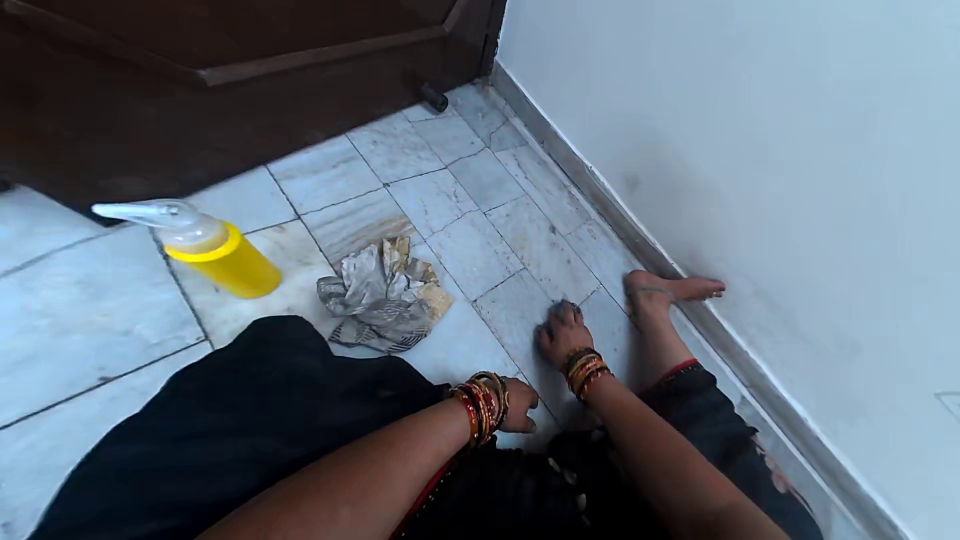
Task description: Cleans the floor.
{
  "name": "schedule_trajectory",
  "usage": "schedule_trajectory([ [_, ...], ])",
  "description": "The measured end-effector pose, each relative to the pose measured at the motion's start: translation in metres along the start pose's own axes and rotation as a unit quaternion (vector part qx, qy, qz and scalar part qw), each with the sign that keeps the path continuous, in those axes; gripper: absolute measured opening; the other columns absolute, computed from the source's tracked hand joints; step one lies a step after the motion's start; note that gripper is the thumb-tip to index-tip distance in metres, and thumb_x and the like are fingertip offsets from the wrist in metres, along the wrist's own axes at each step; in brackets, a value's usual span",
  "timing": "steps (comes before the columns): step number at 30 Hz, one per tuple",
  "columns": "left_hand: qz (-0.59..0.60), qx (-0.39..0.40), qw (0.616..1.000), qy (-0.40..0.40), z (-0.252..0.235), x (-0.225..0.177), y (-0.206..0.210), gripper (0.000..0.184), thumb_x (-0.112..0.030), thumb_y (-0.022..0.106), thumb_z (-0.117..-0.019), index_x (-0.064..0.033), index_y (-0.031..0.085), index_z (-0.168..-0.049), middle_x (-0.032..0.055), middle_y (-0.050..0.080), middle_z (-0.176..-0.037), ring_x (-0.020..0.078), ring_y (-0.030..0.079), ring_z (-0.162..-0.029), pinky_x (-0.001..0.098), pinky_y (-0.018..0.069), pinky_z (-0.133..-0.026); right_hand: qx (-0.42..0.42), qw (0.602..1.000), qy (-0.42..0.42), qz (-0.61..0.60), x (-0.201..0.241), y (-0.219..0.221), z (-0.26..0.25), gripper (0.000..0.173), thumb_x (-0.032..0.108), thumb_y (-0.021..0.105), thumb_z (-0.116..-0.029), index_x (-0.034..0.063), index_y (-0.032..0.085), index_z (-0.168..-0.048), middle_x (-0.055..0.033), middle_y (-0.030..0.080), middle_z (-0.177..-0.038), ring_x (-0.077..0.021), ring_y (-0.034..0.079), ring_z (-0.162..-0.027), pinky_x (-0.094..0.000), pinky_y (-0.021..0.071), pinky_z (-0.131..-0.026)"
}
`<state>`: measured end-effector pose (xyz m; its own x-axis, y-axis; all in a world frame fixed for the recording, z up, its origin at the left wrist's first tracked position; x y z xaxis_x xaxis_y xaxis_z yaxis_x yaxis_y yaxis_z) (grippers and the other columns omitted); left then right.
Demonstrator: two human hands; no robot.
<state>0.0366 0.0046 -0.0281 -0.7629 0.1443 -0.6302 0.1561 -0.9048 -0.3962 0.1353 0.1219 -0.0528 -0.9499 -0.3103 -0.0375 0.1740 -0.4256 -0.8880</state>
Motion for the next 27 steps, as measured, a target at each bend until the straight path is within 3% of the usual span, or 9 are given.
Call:
schedule_trajectory([
  [2, -0.009, 0.001, 1.0, -0.001, 0.0, -0.001, 0.0, 0.057, -0.036, 0.052, -0.1081, 0.0024, 0.046, -0.15, 0.0295, 0.055, -0.143, 0.0456, 0.051, -0.136, 0.0641, 0.0374, -0.113, 0.027, 0.999, 0.044, 0.009, -0.007, 0.003, 0.016, 0.058, 0.042, 0.045, -0.1059, 0.0133, 0.045, -0.156, -0.0158, 0.016, -0.172, -0.0386, 0.029, -0.154, -0.0568, 0.0347, -0.117],
  [6, -0.014, 0.006, 1.0, 0.002, 0.002, -0.004, -0.002, 0.057, -0.035, 0.051, -0.1083, 0.003, 0.045, -0.151, 0.0299, 0.054, -0.145, 0.0453, 0.051, -0.137, 0.0632, 0.0366, -0.114, 0.044, 0.994, 0.1, 0.01, -0.029, 0.013, 0.017, 0.067, 0.045, 0.031, -0.1095, 0.0096, 0.02, -0.165, -0.0108, 0.012, -0.174, -0.0301, 0.003, -0.162, -0.0617, 0.001, -0.126],
  [8, -0.011, 0.01, 1.0, 0.002, 0.003, -0.004, -0.003, 0.057, -0.034, 0.051, -0.1086, 0.0028, 0.044, -0.151, 0.0301, 0.052, -0.146, 0.0453, 0.051, -0.137, 0.0633, 0.0371, -0.113, 0.041, 0.994, 0.097, -0.036, -0.039, 0.018, 0.003, 0.071, 0.045, 0.031, -0.1106, 0.0058, 0.009, -0.166, -0.014, 0.002, -0.174, -0.0313, -0.001, -0.162, -0.0597, 0.0008, -0.127],
  [11, -0.009, 0.019, 1.0, 0.002, 0.003, -0.004, -0.004, 0.057, -0.035, 0.05, -0.1088, 0.0023, 0.044, -0.151, 0.0303, 0.052, -0.146, 0.0463, 0.051, -0.136, 0.0638, 0.0385, -0.112, 0.009, 0.992, 0.09, -0.092, -0.055, 0.018, -0.027, 0.075, 0.048, 0.032, -0.1103, 0.0059, 0.004, -0.166, -0.018, -0.005, -0.173, -0.035, -0.004, -0.161, -0.0622, 0.0002, -0.126],
  [17, 0.004, 0.026, 1.0, -0.005, 0.002, -0.006, -0.007, 0.053, -0.031, 0.053, -0.1071, 0.0, 0.047, -0.149, 0.0307, 0.05, -0.147, 0.0488, 0.052, -0.133, 0.0658, 0.042, -0.107, -0.045, 0.986, 0.125, -0.102, -0.067, -0.011, -0.099, 0.086, 0.065, 0.03, -0.1057, 0.0082, 0.008, -0.166, -0.021, -0.003, -0.173, -0.0377, -0.004, -0.161, -0.0644, -0.0033, -0.125],
  [22, 0.01, 0.029, 0.999, 0.013, 0.001, -0.014, -0.001, 0.051, -0.03, 0.057, -0.1047, -0.0033, 0.051, -0.147, 0.0287, 0.052, -0.145, 0.0492, 0.053, -0.131, 0.0674, 0.0435, -0.104, -0.05, 0.992, 0.09, -0.079, -0.029, -0.048, -0.159, 0.091, 0.07, 0.031, -0.1028, 0.0078, 0.011, -0.166, -0.0224, -0.001, -0.173, -0.0394, -0.001, -0.16, -0.066, -0.0003, -0.125],
  [27, 0.02, 0.043, 0.998, 0.034, 0.004, -0.008, -0.008, 0.05, -0.024, 0.057, -0.1054, 0.0002, 0.048, -0.149, 0.0305, 0.052, -0.144, 0.0492, 0.054, -0.13, 0.0652, 0.0435, -0.105, -0.062, 0.994, -0.058, -0.062, 0.045, -0.074, -0.195, 0.086, 0.063, 0.038, -0.1042, 0.0068, 0.014, -0.166, -0.0205, 0.002, -0.173, -0.0387, 0.0, -0.161, -0.0653, 0.0009, -0.126],
])
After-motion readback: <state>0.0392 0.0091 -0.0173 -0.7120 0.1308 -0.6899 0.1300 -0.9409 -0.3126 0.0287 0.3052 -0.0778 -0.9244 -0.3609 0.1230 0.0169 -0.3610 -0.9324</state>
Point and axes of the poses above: each hand's wrist, its own z-axis away from the middle knuckle, its own y-axis out of the palm, x = y × z, the point moved 4 cm from there along -z, towards the middle knuckle
